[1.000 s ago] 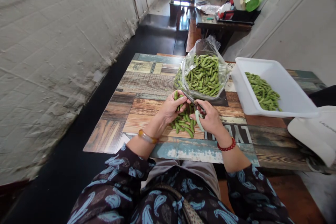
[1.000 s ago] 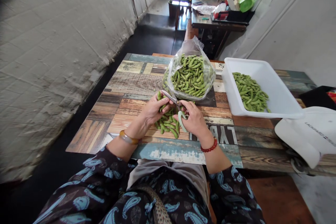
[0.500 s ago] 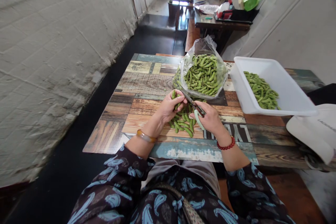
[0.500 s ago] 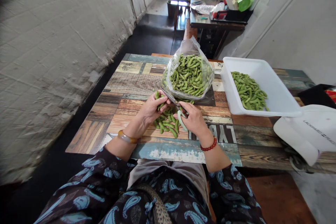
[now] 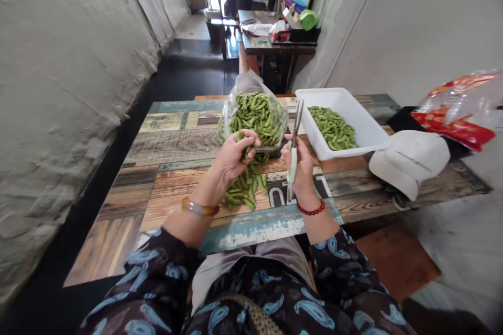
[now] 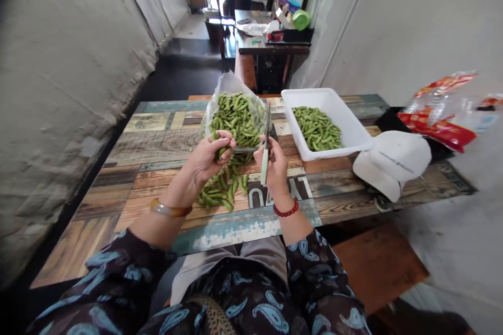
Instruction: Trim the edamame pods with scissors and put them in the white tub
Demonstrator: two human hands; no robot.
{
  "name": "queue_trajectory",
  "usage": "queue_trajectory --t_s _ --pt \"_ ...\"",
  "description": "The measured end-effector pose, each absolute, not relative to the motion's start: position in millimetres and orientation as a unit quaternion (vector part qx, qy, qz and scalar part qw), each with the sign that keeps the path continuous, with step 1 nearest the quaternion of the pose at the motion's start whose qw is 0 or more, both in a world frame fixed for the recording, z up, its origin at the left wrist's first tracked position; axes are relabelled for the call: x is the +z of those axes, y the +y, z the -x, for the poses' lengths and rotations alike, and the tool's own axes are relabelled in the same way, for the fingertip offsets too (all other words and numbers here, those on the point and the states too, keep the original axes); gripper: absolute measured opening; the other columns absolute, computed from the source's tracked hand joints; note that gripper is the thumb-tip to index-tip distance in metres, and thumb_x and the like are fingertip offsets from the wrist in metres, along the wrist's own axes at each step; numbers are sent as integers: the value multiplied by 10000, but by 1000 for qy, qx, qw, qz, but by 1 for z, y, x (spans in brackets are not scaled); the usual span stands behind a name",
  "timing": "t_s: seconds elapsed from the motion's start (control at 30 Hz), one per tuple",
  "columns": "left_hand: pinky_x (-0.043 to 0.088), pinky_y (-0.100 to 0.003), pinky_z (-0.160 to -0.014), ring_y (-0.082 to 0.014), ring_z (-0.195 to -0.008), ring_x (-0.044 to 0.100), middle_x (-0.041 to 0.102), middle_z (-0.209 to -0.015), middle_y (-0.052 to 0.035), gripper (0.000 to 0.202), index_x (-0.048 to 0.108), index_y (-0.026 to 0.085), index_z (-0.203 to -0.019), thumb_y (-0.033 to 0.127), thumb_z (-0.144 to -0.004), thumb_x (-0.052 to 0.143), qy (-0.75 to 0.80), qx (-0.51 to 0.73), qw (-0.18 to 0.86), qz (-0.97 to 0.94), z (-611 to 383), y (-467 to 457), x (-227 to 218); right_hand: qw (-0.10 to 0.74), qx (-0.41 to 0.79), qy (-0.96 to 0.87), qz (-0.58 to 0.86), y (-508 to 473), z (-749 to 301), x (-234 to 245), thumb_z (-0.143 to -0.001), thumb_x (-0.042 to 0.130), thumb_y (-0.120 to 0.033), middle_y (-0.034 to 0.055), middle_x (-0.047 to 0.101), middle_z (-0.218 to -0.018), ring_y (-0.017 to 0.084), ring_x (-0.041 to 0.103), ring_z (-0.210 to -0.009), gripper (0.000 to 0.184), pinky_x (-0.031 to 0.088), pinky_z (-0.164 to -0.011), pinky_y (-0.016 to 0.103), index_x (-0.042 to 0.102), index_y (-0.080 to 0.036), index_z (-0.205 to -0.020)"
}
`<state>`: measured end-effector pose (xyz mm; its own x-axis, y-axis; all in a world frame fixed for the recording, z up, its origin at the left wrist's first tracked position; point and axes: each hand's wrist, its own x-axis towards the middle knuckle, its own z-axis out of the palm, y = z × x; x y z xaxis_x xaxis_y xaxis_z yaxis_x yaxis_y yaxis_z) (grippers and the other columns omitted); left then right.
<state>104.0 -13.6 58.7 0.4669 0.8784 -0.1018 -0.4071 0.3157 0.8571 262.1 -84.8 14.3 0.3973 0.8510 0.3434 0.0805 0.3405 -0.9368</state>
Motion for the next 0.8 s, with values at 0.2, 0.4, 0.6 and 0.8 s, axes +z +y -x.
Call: queue_trajectory --t_s 0.2,0.4,0.6,0.8 --pt "185 -181 -381 -58 -439 481 629 -681 -15 163 521 168 -767 214 -766 677 265 359 757 -477 -223 9 89 724 230 -416 500 -109 -306 24 -849 640 -423 1 546 -877 110 521 -697 406 490 -640 240 563 -236 -1201" --pt "314 -209 -499 -86 -549 516 555 -641 11 158 546 174 -774 107 -766 689 323 373 684 -537 -316 22 90 730 222 -387 517 -117 -331 16 -861 613 -425 -14 509 -829 101 475 -644 361 465 -587 222 552 -254 -1173" --pt "476 -256 -753 -146 -966 645 645 -1067 -67 242 624 168 -1015 125 -791 705 279 358 717 -530 -294 25 93 704 218 -401 544 -119 -328 14 -872 596 -424 -10 516 -844 104 492 -652 361 486 -602 231 548 -257 -1188" --pt "506 -276 -722 -141 -774 662 688 -973 -106 267 623 129 -1092 281 -874 641 260 391 685 -558 -149 18 105 670 329 -423 513 -125 -301 6 -880 598 -435 -9 561 -854 105 546 -654 363 512 -586 235 571 -255 -1194"
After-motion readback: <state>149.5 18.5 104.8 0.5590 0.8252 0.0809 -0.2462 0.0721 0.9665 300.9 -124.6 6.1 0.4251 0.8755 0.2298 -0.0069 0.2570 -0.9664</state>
